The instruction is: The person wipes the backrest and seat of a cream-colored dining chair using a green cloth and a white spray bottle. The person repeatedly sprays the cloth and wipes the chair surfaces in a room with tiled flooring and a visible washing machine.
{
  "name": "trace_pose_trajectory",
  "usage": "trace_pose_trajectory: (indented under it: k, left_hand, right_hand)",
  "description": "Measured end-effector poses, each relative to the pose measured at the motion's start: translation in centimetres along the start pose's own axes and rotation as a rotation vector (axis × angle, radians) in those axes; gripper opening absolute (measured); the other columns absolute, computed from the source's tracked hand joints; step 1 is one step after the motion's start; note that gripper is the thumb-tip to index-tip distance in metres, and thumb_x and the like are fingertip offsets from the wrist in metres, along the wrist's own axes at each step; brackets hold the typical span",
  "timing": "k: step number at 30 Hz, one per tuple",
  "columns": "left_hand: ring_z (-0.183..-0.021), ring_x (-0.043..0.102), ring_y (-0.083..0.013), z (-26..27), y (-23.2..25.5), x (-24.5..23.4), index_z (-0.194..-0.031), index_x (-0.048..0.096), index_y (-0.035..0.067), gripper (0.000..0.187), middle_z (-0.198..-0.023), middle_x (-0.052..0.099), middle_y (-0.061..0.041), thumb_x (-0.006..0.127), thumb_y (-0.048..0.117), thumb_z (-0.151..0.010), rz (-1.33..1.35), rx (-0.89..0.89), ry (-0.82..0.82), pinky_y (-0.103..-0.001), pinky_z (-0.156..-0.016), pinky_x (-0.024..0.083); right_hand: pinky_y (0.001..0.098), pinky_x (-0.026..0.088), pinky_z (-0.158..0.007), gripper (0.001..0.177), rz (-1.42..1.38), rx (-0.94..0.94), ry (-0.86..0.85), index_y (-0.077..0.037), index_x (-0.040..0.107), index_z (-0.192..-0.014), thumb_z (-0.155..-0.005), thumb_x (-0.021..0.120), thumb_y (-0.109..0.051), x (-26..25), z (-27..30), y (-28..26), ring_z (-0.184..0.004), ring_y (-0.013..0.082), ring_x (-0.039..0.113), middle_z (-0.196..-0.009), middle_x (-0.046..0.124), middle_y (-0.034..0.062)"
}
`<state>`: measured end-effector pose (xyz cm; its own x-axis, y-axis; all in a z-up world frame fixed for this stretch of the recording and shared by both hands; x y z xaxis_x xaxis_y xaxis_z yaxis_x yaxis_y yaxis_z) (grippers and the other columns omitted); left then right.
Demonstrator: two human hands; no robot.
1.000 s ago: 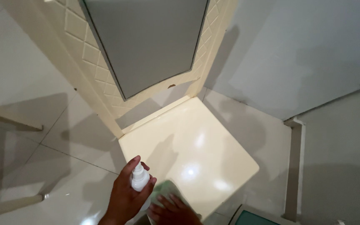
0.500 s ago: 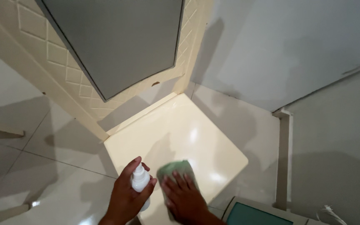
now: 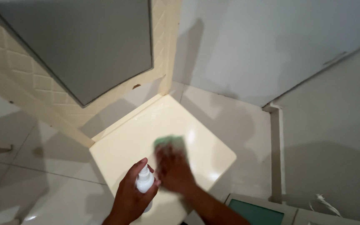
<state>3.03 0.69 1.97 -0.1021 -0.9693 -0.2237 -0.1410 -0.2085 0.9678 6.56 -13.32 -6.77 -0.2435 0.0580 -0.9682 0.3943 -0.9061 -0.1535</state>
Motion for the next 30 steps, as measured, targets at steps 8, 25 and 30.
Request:
trace_pose_trajectory:
  k: [8,25,30]
  left_hand:
    - [-0.094,0.073,-0.0192,-0.4,0.2,2.1,-0.145,0.046,0.015,0.075,-0.11,0.071,-0.007,0.083,0.012,-0.08,0.046,-0.003,-0.02,-0.036,-0.085,0.059]
    - [-0.097,0.074,-0.0184,-1.7,-1.1,4.7,-0.141,0.051,0.015,0.073,-0.108,0.072,-0.007,0.086,0.013,-0.077,-0.04,-0.139,-0.066,-0.035,-0.087,0.059]
    - [-0.096,0.073,-0.0196,-1.4,-1.3,4.9,-0.144,0.049,0.015,0.073,-0.11,0.071,-0.008,0.084,0.012,-0.079,0.097,-0.091,-0.054,-0.035,-0.082,0.062]
  right_hand:
    - [0.0622,0.005,-0.119,0.069,0.022,-0.156,-0.037,-0.014,0.026,-0.165,-0.104,0.045,-0.043,-1.2,9.9,5.8,-0.154,0.044,0.012,-0.17,0.022,0.016]
    - [0.0568,0.001,-0.122,0.072,-0.104,0.293,-0.087,-0.016,0.017,-0.163,-0.103,0.041,-0.05,-1.1,9.9,15.6,-0.157,0.0406,0.001,-0.171,0.013,0.0114]
    - [0.0586,-0.003,-0.122,0.073,-0.079,0.44,-0.043,-0.011,0.009,-0.164,-0.105,0.032,-0.048,-2.8,1.8,14.9,-0.156,0.0402,0.0,-0.171,0.009,0.0118]
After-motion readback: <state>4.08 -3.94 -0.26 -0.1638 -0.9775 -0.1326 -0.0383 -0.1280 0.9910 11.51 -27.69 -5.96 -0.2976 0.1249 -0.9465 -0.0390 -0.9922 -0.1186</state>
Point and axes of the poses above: each hand's wrist, its own z-axis away from the middle knuckle, its own x-axis out of the palm, y = z × x, the point moved 9 cm from there along -z, towards the middle knuckle
